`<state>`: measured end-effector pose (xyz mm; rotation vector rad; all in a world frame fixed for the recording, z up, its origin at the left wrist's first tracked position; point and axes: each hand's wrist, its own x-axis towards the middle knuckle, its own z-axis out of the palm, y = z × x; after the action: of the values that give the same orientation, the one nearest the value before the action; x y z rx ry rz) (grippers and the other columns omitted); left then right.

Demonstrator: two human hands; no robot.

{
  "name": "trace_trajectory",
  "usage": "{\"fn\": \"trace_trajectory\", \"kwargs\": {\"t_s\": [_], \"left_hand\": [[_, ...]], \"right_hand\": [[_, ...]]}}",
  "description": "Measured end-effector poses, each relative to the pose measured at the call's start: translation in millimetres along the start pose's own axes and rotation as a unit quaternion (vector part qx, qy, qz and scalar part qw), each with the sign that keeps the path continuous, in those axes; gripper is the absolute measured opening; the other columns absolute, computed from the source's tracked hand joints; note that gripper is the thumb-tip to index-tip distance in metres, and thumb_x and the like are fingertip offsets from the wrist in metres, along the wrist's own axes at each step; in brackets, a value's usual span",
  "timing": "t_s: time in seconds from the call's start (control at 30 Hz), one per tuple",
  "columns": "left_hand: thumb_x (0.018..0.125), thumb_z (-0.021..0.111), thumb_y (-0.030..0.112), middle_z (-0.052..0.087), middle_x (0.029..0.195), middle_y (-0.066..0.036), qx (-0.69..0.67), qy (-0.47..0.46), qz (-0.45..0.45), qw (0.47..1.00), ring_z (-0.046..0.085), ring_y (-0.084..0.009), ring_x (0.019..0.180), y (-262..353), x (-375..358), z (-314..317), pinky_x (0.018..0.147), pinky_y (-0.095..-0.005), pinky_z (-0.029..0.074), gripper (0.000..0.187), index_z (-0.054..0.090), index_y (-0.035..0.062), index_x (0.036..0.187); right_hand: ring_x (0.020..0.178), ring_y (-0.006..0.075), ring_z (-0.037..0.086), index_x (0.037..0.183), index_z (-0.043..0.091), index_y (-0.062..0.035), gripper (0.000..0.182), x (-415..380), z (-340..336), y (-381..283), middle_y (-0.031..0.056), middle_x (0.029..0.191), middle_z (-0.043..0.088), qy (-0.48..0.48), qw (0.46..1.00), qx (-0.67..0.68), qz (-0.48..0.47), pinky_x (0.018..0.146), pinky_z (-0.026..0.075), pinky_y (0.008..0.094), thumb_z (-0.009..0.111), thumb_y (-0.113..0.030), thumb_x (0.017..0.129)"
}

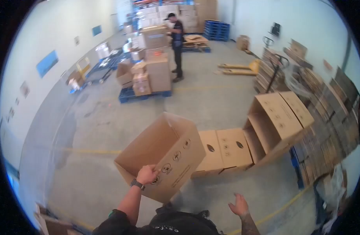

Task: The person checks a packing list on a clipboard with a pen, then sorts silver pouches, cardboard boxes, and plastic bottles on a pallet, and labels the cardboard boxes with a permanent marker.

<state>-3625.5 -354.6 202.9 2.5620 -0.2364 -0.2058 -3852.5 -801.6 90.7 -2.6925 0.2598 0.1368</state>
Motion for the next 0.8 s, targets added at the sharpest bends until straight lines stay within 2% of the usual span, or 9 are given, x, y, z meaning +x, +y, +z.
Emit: {"fn": "trace_trajectory", "kwargs": {"t_s": [0.07, 0.2, 0.33, 0.4, 0.43, 0.5, 0.57, 0.67, 0.8], "left_hand": [[0.087, 0.059, 0.035, 0.067, 0.078, -0.019, 0.058, -0.028, 0.007, 0.998, 0.064, -0.0379, 0.075, -45.8, -34.5, -11.3, 0.068, -0.0469, 0.051, 0.029, 0.068, 0.0097, 0.097], [0.088, 0.054, 0.035, 0.067, 0.078, -0.017, 0.194, -0.098, 0.057, 0.974, 0.066, -0.0351, 0.076, -110.5, -73.5, -60.7, 0.070, -0.0475, 0.053, 0.028, 0.069, 0.0203, 0.106], [0.088, 0.054, 0.034, 0.068, 0.079, -0.014, 0.239, -0.107, 0.078, 0.962, 0.067, -0.0327, 0.074, -159.8, -87.6, -108.6, 0.066, -0.0461, 0.054, 0.026, 0.069, 0.0251, 0.108], [0.088, 0.055, 0.035, 0.069, 0.080, -0.011, 0.262, -0.110, 0.103, 0.953, 0.067, -0.0311, 0.073, -191.2, -84.8, -133.0, 0.064, -0.0452, 0.053, 0.026, 0.068, 0.0272, 0.109], [0.088, 0.055, 0.035, 0.069, 0.080, -0.011, 0.262, -0.103, 0.089, 0.955, 0.067, -0.0311, 0.073, -197.8, -86.3, -145.0, 0.064, -0.0452, 0.053, 0.026, 0.068, 0.0272, 0.109], [0.088, 0.055, 0.035, 0.069, 0.078, -0.009, 0.240, -0.096, 0.094, 0.961, 0.067, -0.0315, 0.070, -182.1, -90.6, -157.8, 0.062, -0.0447, 0.053, 0.026, 0.068, 0.0276, 0.109], [0.088, 0.056, 0.032, 0.069, 0.080, -0.007, 0.223, -0.087, 0.068, 0.969, 0.067, -0.0312, 0.074, -204.5, -85.0, -161.3, 0.067, -0.0437, 0.053, 0.027, 0.067, 0.0259, 0.112], [0.088, 0.060, 0.029, 0.066, 0.112, -0.009, 0.168, -0.016, 0.145, 0.975, 0.063, -0.0263, 0.100, -259.8, -60.2, -161.2, 0.086, -0.0414, 0.048, 0.038, 0.058, 0.0222, 0.126], [0.086, 0.066, 0.025, 0.065, 0.115, -0.012, 0.008, 0.128, 0.134, 0.983, 0.063, -0.0270, 0.103, -322.9, -33.0, -245.7, 0.086, -0.0416, 0.050, 0.045, 0.056, 0.0168, 0.129]], "right_hand": [[0.119, 0.0401, 0.047, 0.135, 0.041, -0.0027, 0.077, 56.6, -35.2, -124.4, 0.0244, 0.126, 0.050, -0.070, 0.993, 0.000, -0.094, 0.099, 0.042, 0.0461, 0.077, -0.035, 0.074], [0.124, 0.0379, 0.044, 0.139, 0.040, -0.0108, 0.088, 129.8, 6.0, -326.2, 0.0195, 0.132, 0.048, 0.034, 0.893, -0.082, -0.441, 0.103, 0.037, 0.0475, 0.081, -0.037, 0.067], [0.119, 0.0366, 0.051, 0.138, 0.042, -0.0126, 0.081, 177.6, 64.9, -435.9, 0.0160, 0.125, 0.055, -0.150, 0.842, -0.202, -0.477, 0.096, 0.043, 0.0478, 0.077, -0.041, 0.071], [0.104, 0.0370, 0.061, 0.130, 0.051, -0.0097, 0.063, 193.9, 74.2, -479.2, 0.0166, 0.109, 0.064, -0.331, 0.823, -0.217, -0.407, 0.085, 0.049, 0.0485, 0.066, -0.046, 0.081], [0.104, 0.0370, 0.061, 0.130, 0.051, -0.0097, 0.063, 204.1, 93.9, -487.7, 0.0166, 0.109, 0.064, -0.330, 0.815, -0.221, -0.421, 0.085, 0.049, 0.0485, 0.066, -0.046, 0.081], [0.089, 0.0387, 0.065, 0.119, 0.060, -0.0065, 0.050, 229.9, 134.5, -472.3, 0.0206, 0.097, 0.067, -0.490, 0.723, -0.221, -0.434, 0.080, 0.051, 0.0485, 0.055, -0.046, 0.089], [0.088, 0.0390, 0.065, 0.115, 0.062, -0.0057, 0.047, 227.9, 114.4, -499.9, 0.0220, 0.095, 0.067, -0.462, 0.722, -0.237, -0.457, 0.082, 0.051, 0.0483, 0.054, -0.044, 0.089], [0.089, 0.0393, 0.065, 0.112, 0.064, -0.0049, 0.045, 262.0, 137.1, -533.8, 0.0234, 0.095, 0.067, -0.445, 0.734, -0.248, -0.449, 0.084, 0.050, 0.0483, 0.053, -0.042, 0.090], [0.091, 0.0390, 0.065, 0.111, 0.065, -0.0046, 0.047, 311.8, 174.4, -577.8, 0.0228, 0.098, 0.068, -0.452, 0.746, -0.250, -0.420, 0.083, 0.050, 0.0487, 0.054, -0.045, 0.089]]}}
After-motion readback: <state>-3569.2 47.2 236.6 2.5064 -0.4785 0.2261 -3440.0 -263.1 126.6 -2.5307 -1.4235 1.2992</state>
